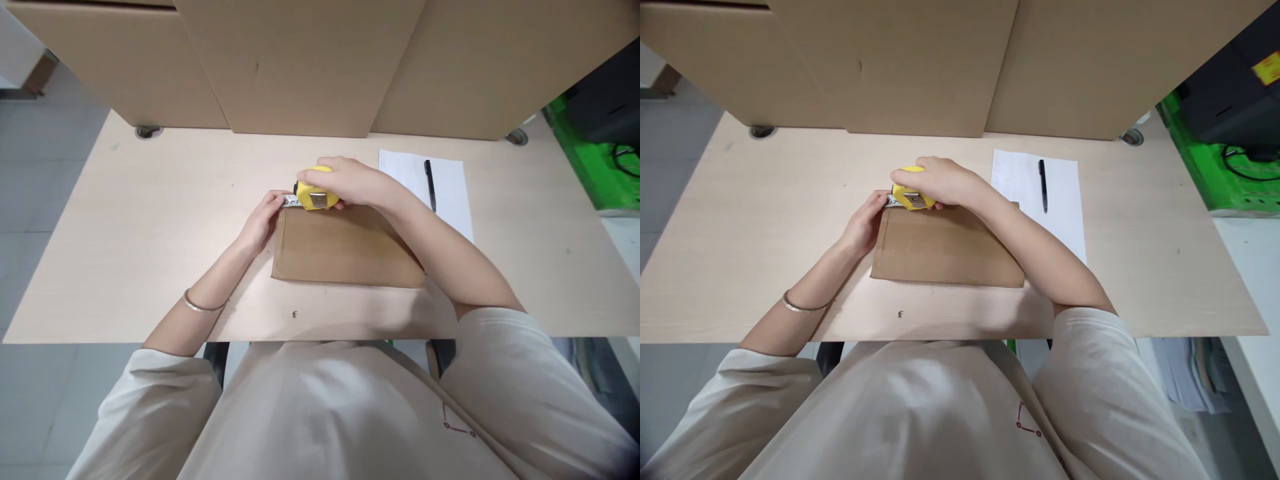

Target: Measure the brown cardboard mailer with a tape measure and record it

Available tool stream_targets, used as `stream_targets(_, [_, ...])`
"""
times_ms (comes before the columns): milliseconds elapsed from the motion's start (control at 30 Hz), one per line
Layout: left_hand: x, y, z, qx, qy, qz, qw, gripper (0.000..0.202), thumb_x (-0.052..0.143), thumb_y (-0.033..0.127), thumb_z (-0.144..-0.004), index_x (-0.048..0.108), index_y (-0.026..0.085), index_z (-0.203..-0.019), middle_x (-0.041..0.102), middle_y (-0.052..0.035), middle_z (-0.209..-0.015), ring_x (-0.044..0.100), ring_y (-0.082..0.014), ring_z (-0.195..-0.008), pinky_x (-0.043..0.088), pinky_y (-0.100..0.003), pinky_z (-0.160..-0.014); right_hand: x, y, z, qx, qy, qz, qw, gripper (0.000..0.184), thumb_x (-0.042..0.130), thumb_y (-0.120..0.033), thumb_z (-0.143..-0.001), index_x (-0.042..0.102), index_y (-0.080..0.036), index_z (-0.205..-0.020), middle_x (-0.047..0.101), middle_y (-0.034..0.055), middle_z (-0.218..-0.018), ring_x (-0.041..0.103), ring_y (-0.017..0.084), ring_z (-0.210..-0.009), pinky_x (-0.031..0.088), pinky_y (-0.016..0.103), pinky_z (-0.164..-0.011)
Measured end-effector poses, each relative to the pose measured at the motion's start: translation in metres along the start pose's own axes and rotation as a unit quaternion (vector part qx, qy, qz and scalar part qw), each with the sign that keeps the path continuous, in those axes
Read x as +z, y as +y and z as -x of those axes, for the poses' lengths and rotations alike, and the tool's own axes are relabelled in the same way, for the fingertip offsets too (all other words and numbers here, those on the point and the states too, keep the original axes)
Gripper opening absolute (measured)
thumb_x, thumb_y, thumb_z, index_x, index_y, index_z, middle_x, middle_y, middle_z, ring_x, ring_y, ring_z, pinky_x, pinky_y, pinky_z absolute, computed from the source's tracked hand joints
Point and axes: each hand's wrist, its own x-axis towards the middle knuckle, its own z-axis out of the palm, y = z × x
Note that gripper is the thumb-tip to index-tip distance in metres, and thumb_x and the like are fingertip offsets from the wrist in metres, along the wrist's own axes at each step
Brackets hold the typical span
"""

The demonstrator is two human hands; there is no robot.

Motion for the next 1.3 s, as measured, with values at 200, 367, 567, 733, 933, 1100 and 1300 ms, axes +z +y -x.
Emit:
stream_targets(200, [-0.002, 0.004, 0.001, -0.002, -0.002, -0.032, 0.999, 0.039, 0.083, 0.056, -0.086, 0.071, 0.024, -0.104, 0.076, -0.0028, -0.106, 0.071, -0.0240, -0.108, 0.054, -0.036, -0.102, -0.007, 0.000, 0.004, 0.003, -0.021, -0.021, 1.000, 0.044, 0.078, -0.061, -0.095, 0.058, -0.023, -0.084, 0.065, 0.0051, -0.076, 0.053, 0.017, -0.057, 0.035, 0.031, -0.048])
stream_targets(367, [-0.002, 0.006, 0.002, 0.000, 0.004, -0.030, 1.000, 0.037, 0.086, 0.053, -0.085, 0.074, 0.023, -0.102, 0.077, -0.0039, -0.106, 0.071, -0.0232, -0.105, 0.056, -0.035, -0.099, -0.055, 0.025, 0.044, 0.010, 0.032, -0.036, 0.999, 0.037, 0.076, -0.050, -0.097, 0.065, -0.020, -0.078, 0.065, 0.0050, -0.084, 0.056, 0.013, -0.062, 0.036, 0.026, -0.049])
stream_targets(567, [-0.004, 0.007, 0.001, -0.001, 0.004, -0.028, 1.000, 0.039, 0.089, 0.054, -0.083, 0.075, 0.023, -0.101, 0.079, -0.0050, -0.107, 0.071, -0.0239, -0.104, 0.058, -0.036, -0.096, -0.118, 0.095, 0.111, 0.149, 0.152, -0.097, 0.972, 0.025, 0.064, -0.035, -0.095, 0.075, -0.019, -0.079, 0.071, 0.0110, -0.077, 0.061, 0.015, -0.061, 0.040, 0.028, -0.050])
stream_targets(733, [-0.006, 0.007, 0.001, -0.003, 0.006, -0.035, 0.999, 0.040, 0.089, 0.055, -0.083, 0.074, 0.023, -0.103, 0.077, -0.0041, -0.102, 0.071, -0.0238, -0.100, 0.058, -0.035, -0.093, -0.123, 0.129, 0.118, 0.169, 0.185, -0.159, 0.955, 0.022, 0.069, -0.035, -0.091, 0.074, -0.019, -0.077, 0.073, 0.0127, -0.078, 0.065, 0.015, -0.062, 0.042, 0.027, -0.052])
stream_targets(933, [-0.005, 0.007, 0.003, -0.001, 0.014, -0.036, 0.999, 0.041, 0.089, 0.057, -0.085, 0.076, 0.024, -0.104, 0.078, -0.0043, -0.105, 0.071, -0.0229, -0.099, 0.060, -0.034, -0.090, -0.107, 0.124, 0.094, 0.175, 0.174, -0.178, 0.953, 0.024, 0.064, -0.034, -0.098, 0.073, -0.017, -0.083, 0.074, 0.0114, -0.080, 0.063, 0.013, -0.063, 0.041, 0.027, -0.053])
stream_targets(1100, [-0.005, 0.008, 0.003, -0.006, 0.019, -0.030, 0.999, 0.042, 0.092, 0.057, -0.082, 0.078, 0.024, -0.102, 0.079, -0.0041, -0.104, 0.071, -0.0221, -0.097, 0.060, -0.034, -0.088, -0.108, 0.127, 0.090, 0.166, 0.161, -0.154, 0.961, 0.024, 0.063, -0.036, -0.098, 0.075, -0.018, -0.089, 0.076, 0.0103, -0.081, 0.063, 0.013, -0.066, 0.038, 0.028, -0.054])
stream_targets(1300, [-0.006, 0.008, 0.003, -0.006, 0.009, -0.032, 0.999, 0.041, 0.091, 0.057, -0.085, 0.078, 0.024, -0.104, 0.079, -0.0042, -0.104, 0.072, -0.0229, -0.100, 0.062, -0.035, -0.094, -0.107, 0.123, 0.092, 0.189, 0.163, -0.140, 0.958, 0.028, 0.060, -0.038, -0.101, 0.073, -0.017, -0.088, 0.075, 0.0109, -0.082, 0.063, 0.013, -0.066, 0.038, 0.029, -0.056])
